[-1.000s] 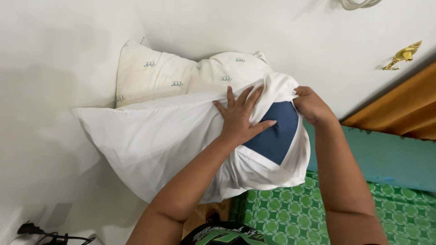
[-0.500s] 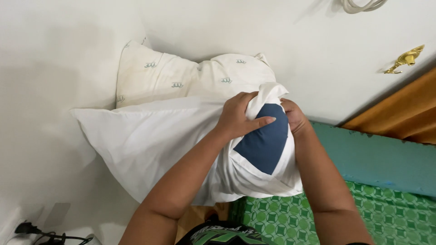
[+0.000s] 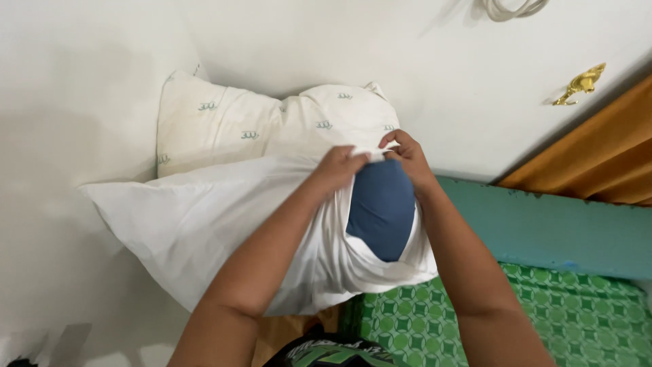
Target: The person puts a blue pillowcase on a pillow, folds a white sheet, and places it on a chair. They then pick up a broom and dustpan, place them against a wall, and finally put a fitted sheet on a mattress.
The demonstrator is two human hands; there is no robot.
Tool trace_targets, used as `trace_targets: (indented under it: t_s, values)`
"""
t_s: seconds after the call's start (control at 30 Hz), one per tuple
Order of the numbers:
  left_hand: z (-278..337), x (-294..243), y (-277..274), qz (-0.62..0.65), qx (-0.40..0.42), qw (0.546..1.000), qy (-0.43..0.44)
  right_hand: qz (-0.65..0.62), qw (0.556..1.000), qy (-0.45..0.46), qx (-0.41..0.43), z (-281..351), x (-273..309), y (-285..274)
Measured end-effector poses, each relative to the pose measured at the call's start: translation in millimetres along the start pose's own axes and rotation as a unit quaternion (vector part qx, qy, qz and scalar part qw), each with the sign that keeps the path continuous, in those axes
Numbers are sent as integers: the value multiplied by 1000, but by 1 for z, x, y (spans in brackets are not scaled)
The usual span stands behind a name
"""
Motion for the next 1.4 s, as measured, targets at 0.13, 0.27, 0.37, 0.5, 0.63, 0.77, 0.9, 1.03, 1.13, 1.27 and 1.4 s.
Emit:
trace_targets:
  t_s: [0.13,0.27,0.37,0.5,0.63,0.77,0.9,1.03,1.13,1.27,1.4]
  values:
    - [28,-40,-13,185,40,977,-95,187,980,-65,20,-3,30,13]
    - [-9,-7,-33,190,-41,972,-135,357,932,-56,6,-2,41,8]
    - [-23,2,-51,206,-90,961,-161,309,945,103,26,16,35,-4]
    - [-46,20,-60,285,-78,936,-194,432,894,102,67,46,45,-10]
    - [-36,4,-58,250,-79,940,-219,429,884,172,72,73,11,-34]
    - [-11,-21,-54,38,-112,984,-135,364,923,126,-10,83,-9,-35]
    - [5,-43,-55,-109,-138,984,-12,184,949,209,-148,62,-31,-33]
    - [42,-67,-52,-227,-202,941,149,-22,957,217,-189,29,-55,-20]
    - [73,-77,-38,-388,-280,840,253,-36,942,282,-178,17,-58,-14]
    - [101,-91,1,-361,-195,867,283,-85,967,192,-142,5,-55,-2]
    - [119,-128,37,-426,-286,821,252,97,975,112,-164,-6,-48,10]
Point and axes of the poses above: each hand's wrist, its own z-axis away from the middle knuckle, its own y-axis out of the palm, x = y × z, the point moved 4 cm from there along -z, towards the middle knuckle, and after that the axes turned 8 degrees about -y, right-handed, at the moved point
